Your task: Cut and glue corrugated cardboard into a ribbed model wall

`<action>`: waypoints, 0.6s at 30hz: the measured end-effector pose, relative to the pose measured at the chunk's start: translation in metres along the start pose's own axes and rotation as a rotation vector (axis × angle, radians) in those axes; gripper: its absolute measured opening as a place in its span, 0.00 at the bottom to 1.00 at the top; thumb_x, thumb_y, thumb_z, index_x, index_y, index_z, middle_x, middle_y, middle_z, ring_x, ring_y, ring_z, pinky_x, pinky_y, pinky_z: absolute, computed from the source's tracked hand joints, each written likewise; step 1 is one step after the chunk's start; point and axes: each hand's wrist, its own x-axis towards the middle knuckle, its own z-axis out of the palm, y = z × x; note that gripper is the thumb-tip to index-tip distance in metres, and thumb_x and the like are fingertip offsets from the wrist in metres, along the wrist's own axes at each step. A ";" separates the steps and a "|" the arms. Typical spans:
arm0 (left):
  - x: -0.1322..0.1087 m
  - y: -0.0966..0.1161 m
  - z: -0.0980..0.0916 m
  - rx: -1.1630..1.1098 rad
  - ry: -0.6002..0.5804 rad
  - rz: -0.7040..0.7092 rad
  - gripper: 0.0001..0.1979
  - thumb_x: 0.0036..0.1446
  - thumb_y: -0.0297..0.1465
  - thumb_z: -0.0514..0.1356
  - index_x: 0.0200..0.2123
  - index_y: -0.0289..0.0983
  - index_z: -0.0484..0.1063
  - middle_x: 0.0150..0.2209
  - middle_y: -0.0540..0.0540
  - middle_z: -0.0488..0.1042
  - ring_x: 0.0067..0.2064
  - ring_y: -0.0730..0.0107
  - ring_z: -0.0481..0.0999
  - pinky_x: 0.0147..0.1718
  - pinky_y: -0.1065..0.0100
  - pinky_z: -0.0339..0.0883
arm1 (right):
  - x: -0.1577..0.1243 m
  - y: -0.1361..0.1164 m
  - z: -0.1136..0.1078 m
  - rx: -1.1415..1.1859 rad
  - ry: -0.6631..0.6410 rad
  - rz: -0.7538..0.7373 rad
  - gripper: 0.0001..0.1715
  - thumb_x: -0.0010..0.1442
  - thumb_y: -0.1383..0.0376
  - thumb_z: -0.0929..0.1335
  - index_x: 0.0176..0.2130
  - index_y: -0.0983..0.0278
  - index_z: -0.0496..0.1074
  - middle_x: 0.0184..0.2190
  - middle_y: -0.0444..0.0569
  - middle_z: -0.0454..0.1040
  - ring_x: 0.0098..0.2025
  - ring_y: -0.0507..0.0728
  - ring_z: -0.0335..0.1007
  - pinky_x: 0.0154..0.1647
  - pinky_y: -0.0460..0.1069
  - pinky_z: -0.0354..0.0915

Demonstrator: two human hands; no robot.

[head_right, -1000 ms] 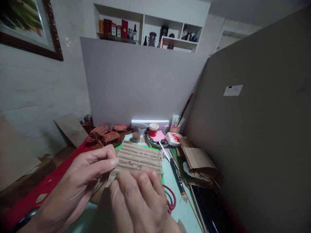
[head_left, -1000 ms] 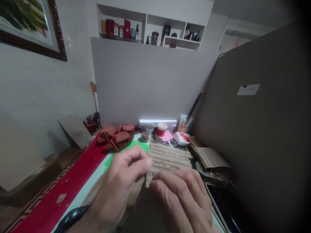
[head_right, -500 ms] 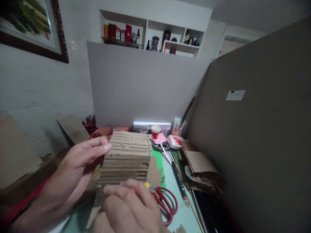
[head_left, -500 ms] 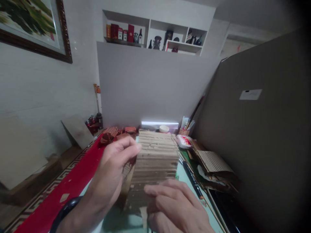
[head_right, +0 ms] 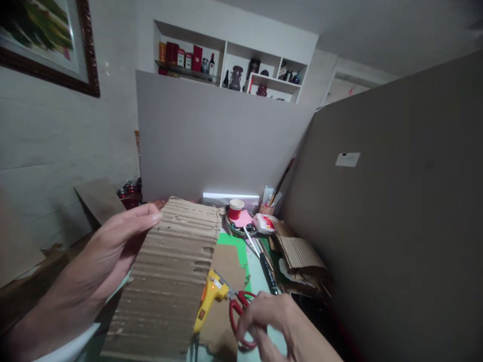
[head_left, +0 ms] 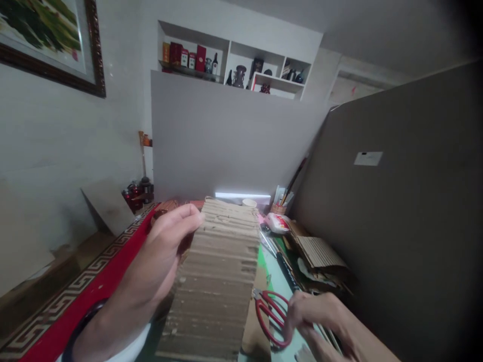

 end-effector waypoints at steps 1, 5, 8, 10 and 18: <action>-0.001 0.000 0.001 0.006 -0.006 -0.016 0.05 0.56 0.26 0.62 0.28 0.37 0.70 0.29 0.54 0.68 0.32 0.73 0.67 0.28 0.75 0.66 | -0.003 0.003 0.000 0.022 0.019 0.103 0.15 0.69 0.58 0.62 0.36 0.59 0.74 0.30 0.47 0.77 0.34 0.56 0.75 0.34 0.47 0.71; -0.006 -0.003 0.005 0.030 -0.026 -0.079 0.06 0.55 0.27 0.63 0.27 0.37 0.68 0.26 0.54 0.66 0.28 0.75 0.65 0.25 0.77 0.63 | 0.009 -0.004 0.008 0.481 0.119 0.204 0.20 0.66 0.52 0.66 0.51 0.61 0.70 0.34 0.47 0.74 0.33 0.54 0.72 0.33 0.47 0.69; -0.007 -0.008 0.009 0.068 -0.081 -0.117 0.10 0.54 0.29 0.65 0.25 0.37 0.66 0.24 0.54 0.66 0.24 0.76 0.64 0.22 0.77 0.61 | 0.028 -0.020 0.021 0.829 0.173 0.185 0.18 0.66 0.52 0.66 0.48 0.61 0.69 0.32 0.44 0.72 0.28 0.49 0.68 0.26 0.43 0.63; -0.008 -0.010 0.012 0.077 -0.109 -0.133 0.11 0.55 0.31 0.66 0.26 0.37 0.67 0.24 0.54 0.67 0.24 0.76 0.65 0.22 0.77 0.62 | 0.037 -0.029 0.029 0.933 0.155 0.281 0.16 0.68 0.53 0.65 0.38 0.64 0.69 0.25 0.40 0.68 0.21 0.45 0.62 0.20 0.40 0.56; 0.004 -0.010 -0.007 0.073 -0.151 -0.200 0.09 0.59 0.36 0.65 0.32 0.36 0.75 0.27 0.51 0.73 0.27 0.70 0.73 0.27 0.69 0.70 | 0.041 -0.032 0.037 1.273 0.491 0.299 0.15 0.61 0.55 0.71 0.35 0.64 0.69 0.18 0.38 0.68 0.12 0.43 0.57 0.11 0.37 0.53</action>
